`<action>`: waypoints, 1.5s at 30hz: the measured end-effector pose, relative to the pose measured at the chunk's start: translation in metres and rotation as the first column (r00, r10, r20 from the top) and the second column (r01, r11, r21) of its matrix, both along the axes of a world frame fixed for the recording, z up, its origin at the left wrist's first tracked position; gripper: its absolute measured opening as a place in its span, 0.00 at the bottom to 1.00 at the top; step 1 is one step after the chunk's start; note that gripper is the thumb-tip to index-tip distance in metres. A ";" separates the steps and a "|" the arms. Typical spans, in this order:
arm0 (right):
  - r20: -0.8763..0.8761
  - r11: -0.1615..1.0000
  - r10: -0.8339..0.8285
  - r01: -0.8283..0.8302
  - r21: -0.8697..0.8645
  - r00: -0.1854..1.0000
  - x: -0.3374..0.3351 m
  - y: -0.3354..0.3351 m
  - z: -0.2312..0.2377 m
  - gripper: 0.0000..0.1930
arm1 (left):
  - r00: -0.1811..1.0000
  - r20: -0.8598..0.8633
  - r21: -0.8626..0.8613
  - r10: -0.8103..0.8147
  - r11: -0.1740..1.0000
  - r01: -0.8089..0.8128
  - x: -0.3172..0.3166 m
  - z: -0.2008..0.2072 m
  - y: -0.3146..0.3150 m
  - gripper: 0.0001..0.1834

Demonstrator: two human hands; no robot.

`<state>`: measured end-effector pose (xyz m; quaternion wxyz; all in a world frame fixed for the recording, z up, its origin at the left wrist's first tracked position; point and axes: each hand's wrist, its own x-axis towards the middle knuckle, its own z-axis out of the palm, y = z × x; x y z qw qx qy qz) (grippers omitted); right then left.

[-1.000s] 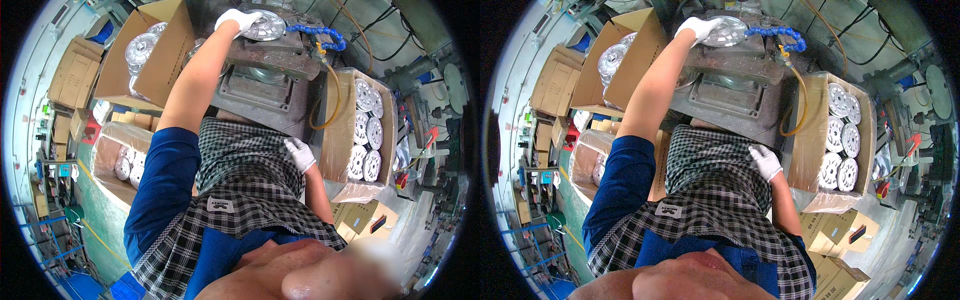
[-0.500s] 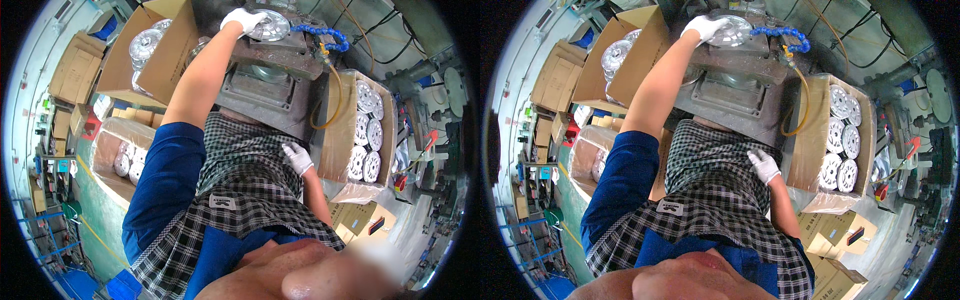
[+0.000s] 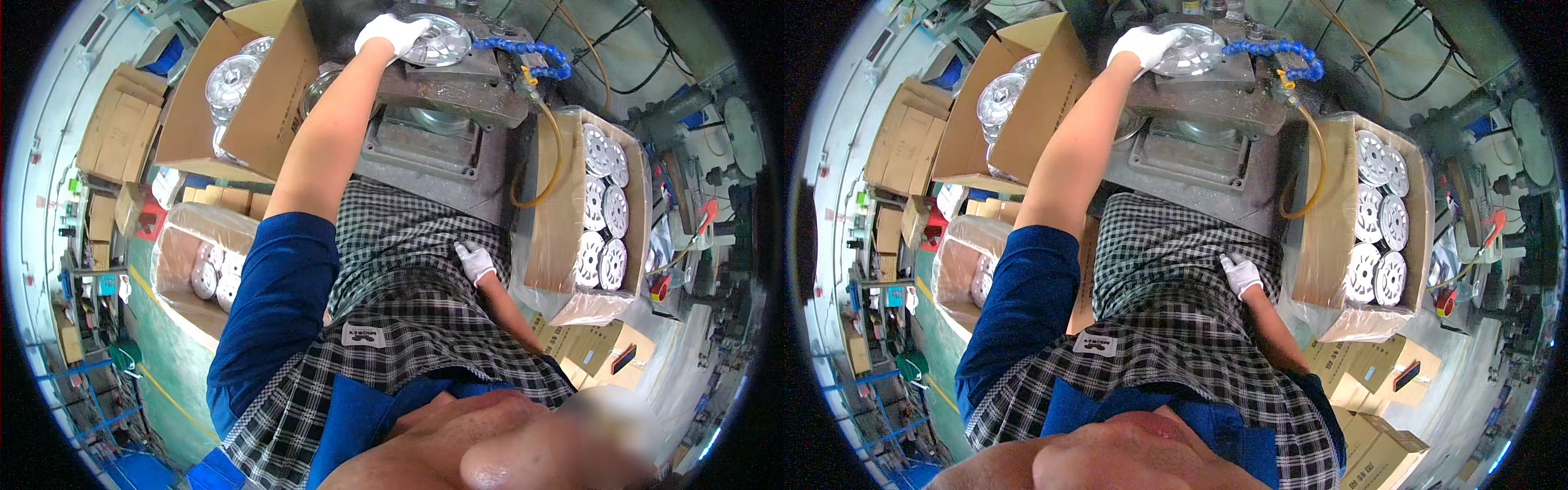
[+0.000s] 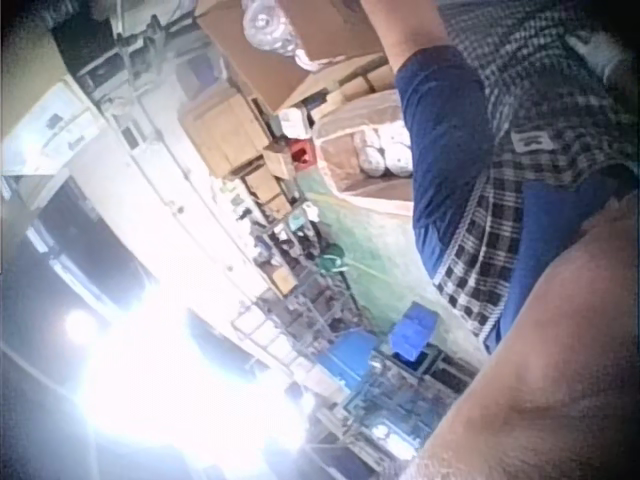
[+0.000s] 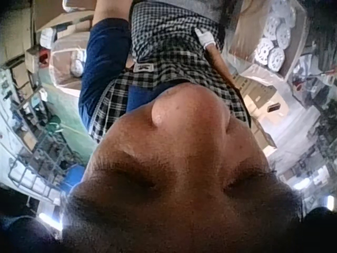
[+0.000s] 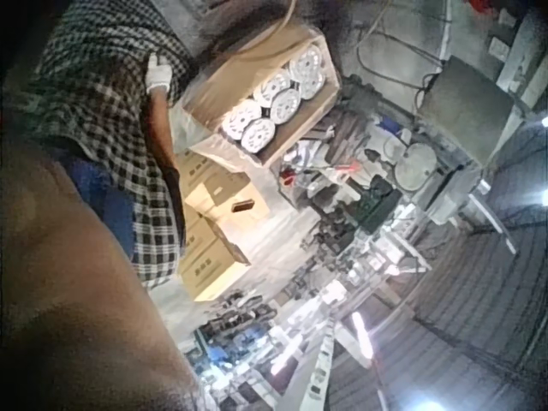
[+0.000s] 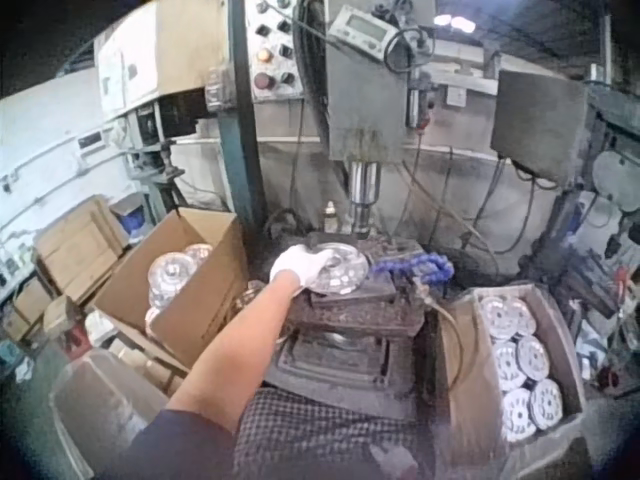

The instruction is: Take metal parts from a box, inspect or process them on a machine, and place them into another container.

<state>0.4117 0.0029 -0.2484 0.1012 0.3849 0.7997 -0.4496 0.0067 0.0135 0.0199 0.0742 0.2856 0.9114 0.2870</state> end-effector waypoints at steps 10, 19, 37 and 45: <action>0.015 0.998 -0.048 0.047 0.036 0.999 -0.004 -0.004 -0.002 0.28 | 1.000 -0.029 0.037 -0.012 0.999 0.013 -0.009 -0.013 0.006 0.42; -0.079 0.989 -0.140 0.142 0.027 0.987 0.002 -0.004 -0.004 0.29 | 0.998 0.051 0.006 -0.029 1.000 0.028 0.001 -0.002 0.002 0.43; -0.071 0.997 0.034 -0.030 0.065 0.997 0.001 0.004 -0.018 0.24 | 0.990 0.135 0.083 0.041 0.995 -0.052 0.012 0.000 -0.010 0.35; -0.052 0.991 -0.104 0.099 -0.091 0.993 0.009 0.016 -0.042 0.24 | 0.992 0.117 0.097 0.044 0.994 -0.056 0.010 -0.002 -0.006 0.37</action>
